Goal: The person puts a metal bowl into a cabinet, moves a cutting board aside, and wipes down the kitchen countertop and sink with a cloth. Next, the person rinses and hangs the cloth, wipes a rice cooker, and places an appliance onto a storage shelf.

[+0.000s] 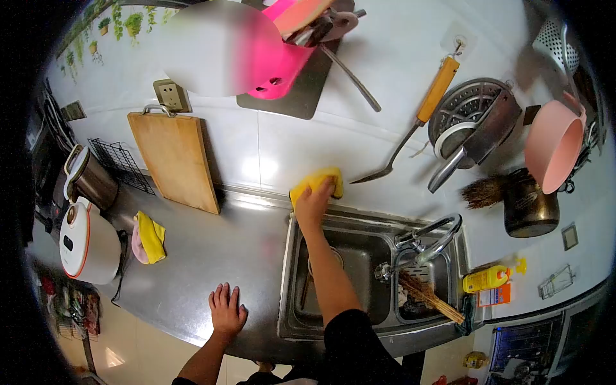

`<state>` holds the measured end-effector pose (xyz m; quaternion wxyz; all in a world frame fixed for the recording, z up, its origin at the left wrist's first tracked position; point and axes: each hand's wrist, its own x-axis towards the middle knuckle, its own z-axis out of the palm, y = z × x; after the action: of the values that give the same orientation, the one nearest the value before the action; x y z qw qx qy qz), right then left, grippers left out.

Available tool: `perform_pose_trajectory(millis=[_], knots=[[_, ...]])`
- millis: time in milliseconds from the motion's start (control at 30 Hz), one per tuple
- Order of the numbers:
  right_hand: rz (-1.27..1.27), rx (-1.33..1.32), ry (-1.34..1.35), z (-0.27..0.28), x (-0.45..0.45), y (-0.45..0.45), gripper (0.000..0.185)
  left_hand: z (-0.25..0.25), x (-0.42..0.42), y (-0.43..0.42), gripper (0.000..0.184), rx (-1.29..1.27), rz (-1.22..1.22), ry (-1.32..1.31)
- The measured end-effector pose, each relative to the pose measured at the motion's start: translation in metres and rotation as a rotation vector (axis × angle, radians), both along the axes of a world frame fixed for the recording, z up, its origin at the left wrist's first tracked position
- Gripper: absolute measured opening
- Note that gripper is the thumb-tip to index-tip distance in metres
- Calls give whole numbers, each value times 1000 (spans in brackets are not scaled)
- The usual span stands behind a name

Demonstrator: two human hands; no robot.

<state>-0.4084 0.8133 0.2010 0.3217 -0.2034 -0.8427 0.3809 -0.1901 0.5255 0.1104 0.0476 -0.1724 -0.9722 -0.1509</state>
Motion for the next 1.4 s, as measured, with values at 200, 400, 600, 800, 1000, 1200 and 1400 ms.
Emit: perform_pose_trajectory(millis=[200,400,600,800,1000,1200,1400], knots=[[100,356,-118,-33,-22,-29,55,3,1,4,54,2,-4,-2],[22,487,-88,9,-11,-25,46,-2,-1,3,55,-8,4,21],[152,655,-229,-33,4,-7,49,-2,-1,1,55,0,1,38],[353,887,-117,9,-13,-17,44,-2,1,3,54,-10,10,21],[269,860,-67,-20,-5,51,35,-2,1,3,54,-12,-1,23],[-118,769,-7,-83,33,125,34,-6,1,2,53,-11,-6,43],[-229,494,144,-115,16,103,43,-2,-1,3,54,-44,-2,-15]])
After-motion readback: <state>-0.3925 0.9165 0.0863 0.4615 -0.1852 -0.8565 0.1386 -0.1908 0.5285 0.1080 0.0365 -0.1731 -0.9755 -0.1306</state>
